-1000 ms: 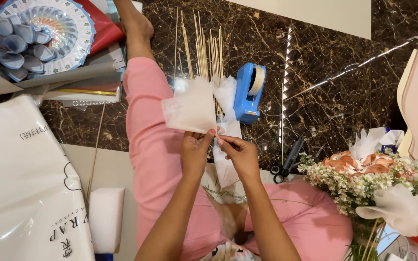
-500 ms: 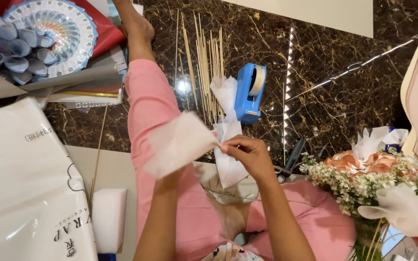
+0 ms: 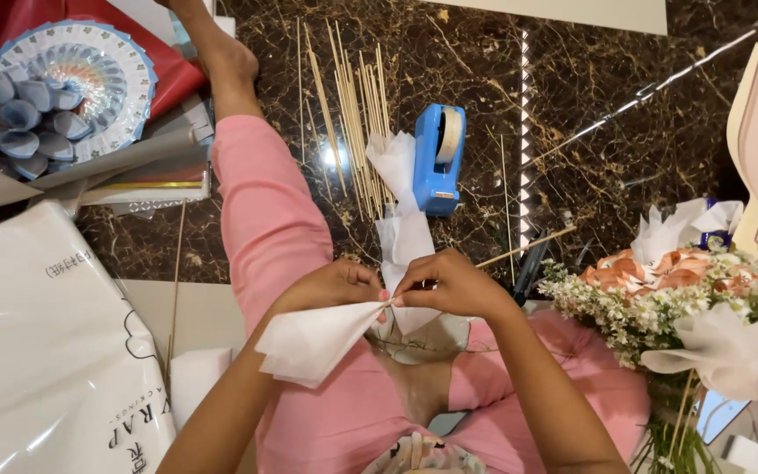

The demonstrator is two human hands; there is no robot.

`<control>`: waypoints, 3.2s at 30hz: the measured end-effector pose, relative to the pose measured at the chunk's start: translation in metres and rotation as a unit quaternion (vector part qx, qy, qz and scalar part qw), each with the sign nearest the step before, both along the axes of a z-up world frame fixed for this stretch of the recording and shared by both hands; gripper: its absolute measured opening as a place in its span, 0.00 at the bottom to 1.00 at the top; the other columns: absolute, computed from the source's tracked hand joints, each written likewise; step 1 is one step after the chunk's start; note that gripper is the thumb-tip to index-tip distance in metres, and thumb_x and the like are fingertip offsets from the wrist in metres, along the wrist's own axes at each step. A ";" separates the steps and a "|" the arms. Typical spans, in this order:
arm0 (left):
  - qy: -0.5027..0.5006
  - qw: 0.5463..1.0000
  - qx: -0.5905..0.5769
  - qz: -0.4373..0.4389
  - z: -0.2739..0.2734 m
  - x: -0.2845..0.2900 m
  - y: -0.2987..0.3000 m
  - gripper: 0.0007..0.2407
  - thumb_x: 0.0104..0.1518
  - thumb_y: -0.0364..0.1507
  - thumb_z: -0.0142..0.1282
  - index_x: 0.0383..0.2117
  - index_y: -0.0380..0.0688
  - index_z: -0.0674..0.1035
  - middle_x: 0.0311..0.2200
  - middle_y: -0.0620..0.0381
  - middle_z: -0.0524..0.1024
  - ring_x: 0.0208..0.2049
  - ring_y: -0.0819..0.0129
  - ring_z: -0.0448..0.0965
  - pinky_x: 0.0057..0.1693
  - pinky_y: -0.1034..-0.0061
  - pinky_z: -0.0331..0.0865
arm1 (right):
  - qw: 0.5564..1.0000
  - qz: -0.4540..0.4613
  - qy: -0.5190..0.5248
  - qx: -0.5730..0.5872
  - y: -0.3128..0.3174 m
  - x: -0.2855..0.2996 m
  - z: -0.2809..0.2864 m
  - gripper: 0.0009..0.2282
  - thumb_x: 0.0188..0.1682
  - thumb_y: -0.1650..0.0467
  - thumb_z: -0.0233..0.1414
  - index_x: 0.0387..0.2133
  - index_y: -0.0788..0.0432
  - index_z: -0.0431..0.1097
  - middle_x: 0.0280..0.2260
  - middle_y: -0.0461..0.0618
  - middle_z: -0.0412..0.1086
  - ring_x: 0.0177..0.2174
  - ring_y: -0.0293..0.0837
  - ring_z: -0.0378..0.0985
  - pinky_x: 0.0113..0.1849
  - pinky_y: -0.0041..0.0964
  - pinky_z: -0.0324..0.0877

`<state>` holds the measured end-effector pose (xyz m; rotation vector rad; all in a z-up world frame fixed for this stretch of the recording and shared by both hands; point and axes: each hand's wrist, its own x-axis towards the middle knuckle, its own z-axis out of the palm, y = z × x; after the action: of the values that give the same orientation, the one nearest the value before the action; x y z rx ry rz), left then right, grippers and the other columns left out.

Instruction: Folding small squares of tissue paper into cones and securing them to wooden sticks using tape for floral arrangements.

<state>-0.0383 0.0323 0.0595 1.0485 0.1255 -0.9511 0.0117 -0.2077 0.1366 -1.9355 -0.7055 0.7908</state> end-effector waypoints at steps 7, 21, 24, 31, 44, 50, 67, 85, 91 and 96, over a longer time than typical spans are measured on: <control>0.007 1.000 -0.022 -0.016 -0.019 0.005 -0.019 0.04 0.57 0.20 0.61 0.34 0.30 0.82 0.26 0.42 0.83 0.23 0.63 0.85 0.29 0.80 0.77 | 0.999 0.046 0.014 -0.009 -0.020 0.015 -0.025 0.02 0.39 0.72 0.65 0.25 0.56 0.83 0.24 0.50 0.80 0.25 0.46 0.81 0.31 0.42 0.74; -0.245 0.928 0.263 -0.097 -0.085 0.039 -0.082 0.04 0.49 0.33 0.62 0.24 0.52 0.87 0.21 0.60 0.82 0.27 0.69 0.81 0.36 0.76 0.72 | 0.995 -0.036 -0.029 -0.087 -0.052 0.040 -0.048 0.12 0.37 0.76 0.64 0.36 0.66 0.80 0.35 0.66 0.79 0.34 0.65 0.81 0.39 0.60 0.73; -0.254 0.912 0.305 -0.102 -0.117 0.046 -0.090 0.05 0.47 0.35 0.63 0.22 0.54 0.87 0.20 0.61 0.82 0.29 0.65 0.83 0.37 0.74 0.73 | 0.978 -0.208 -0.027 0.019 -0.068 0.054 -0.082 0.09 0.45 0.72 0.64 0.39 0.57 0.81 0.39 0.57 0.79 0.43 0.59 0.80 0.48 0.52 0.71; -0.201 0.931 0.295 -0.080 -0.147 0.065 -0.102 0.06 0.48 0.38 0.64 0.22 0.53 0.87 0.19 0.64 0.83 0.29 0.71 0.83 0.38 0.78 0.73 | 0.901 -0.414 -0.077 -0.105 -0.078 0.094 -0.141 0.04 0.47 0.62 0.64 0.33 0.43 0.82 0.24 0.37 0.77 0.29 0.36 0.80 0.34 0.33 0.73; -0.119 0.976 0.179 -0.023 -0.116 0.087 -0.147 0.06 0.49 0.25 0.63 0.24 0.31 0.84 0.21 0.39 0.80 0.22 0.57 0.83 0.29 0.65 0.81 | 0.873 -0.480 0.077 0.034 -0.061 0.109 -0.153 0.11 0.51 0.78 0.49 0.42 0.67 0.77 0.40 0.64 0.75 0.38 0.48 0.79 0.38 0.38 0.81; -0.107 0.980 0.165 -0.014 -0.124 0.091 -0.152 0.08 0.51 0.26 0.64 0.26 0.29 0.82 0.21 0.40 0.81 0.22 0.59 0.83 0.30 0.67 0.82 | 0.874 -0.470 0.111 0.053 -0.063 0.108 -0.149 0.10 0.51 0.76 0.54 0.44 0.66 0.77 0.40 0.61 0.73 0.38 0.43 0.76 0.39 0.35 0.80; -0.088 0.988 0.124 0.018 -0.135 0.095 -0.141 0.07 0.51 0.23 0.61 0.29 0.27 0.82 0.22 0.39 0.80 0.23 0.60 0.83 0.33 0.68 0.82 | 0.866 -0.493 0.076 0.037 -0.065 0.116 -0.177 0.10 0.49 0.69 0.62 0.40 0.63 0.79 0.34 0.63 0.76 0.32 0.46 0.80 0.36 0.41 0.82; -0.109 0.983 0.132 -0.062 -0.084 0.112 -0.125 0.12 0.52 0.29 0.59 0.35 0.30 0.85 0.31 0.38 0.82 0.33 0.57 0.82 0.44 0.62 0.77 | 0.859 -0.484 0.155 0.062 -0.077 0.045 -0.104 0.11 0.47 0.75 0.58 0.41 0.72 0.76 0.36 0.66 0.73 0.34 0.54 0.78 0.41 0.48 0.78; -0.105 0.987 0.109 -0.058 -0.114 0.118 -0.129 0.11 0.53 0.30 0.59 0.33 0.32 0.86 0.29 0.43 0.82 0.30 0.62 0.80 0.42 0.67 0.77 | 0.843 -0.505 0.178 0.051 -0.087 0.019 -0.115 0.11 0.47 0.77 0.60 0.42 0.72 0.76 0.33 0.66 0.75 0.33 0.50 0.79 0.40 0.46 0.80; 0.011 0.999 -0.010 -0.044 -0.141 0.122 -0.134 0.09 0.55 0.20 0.58 0.36 0.20 0.81 0.29 0.30 0.80 0.28 0.48 0.85 0.40 0.54 0.81 | 0.846 -0.501 0.177 0.044 -0.094 0.020 -0.119 0.22 0.43 0.77 0.63 0.52 0.68 0.66 0.34 0.67 0.76 0.31 0.49 0.82 0.36 0.37 0.81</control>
<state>0.0835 -0.1015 -0.0816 1.0313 0.0879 -1.0418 0.0319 -0.3012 0.0171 -1.6712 0.4963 0.3911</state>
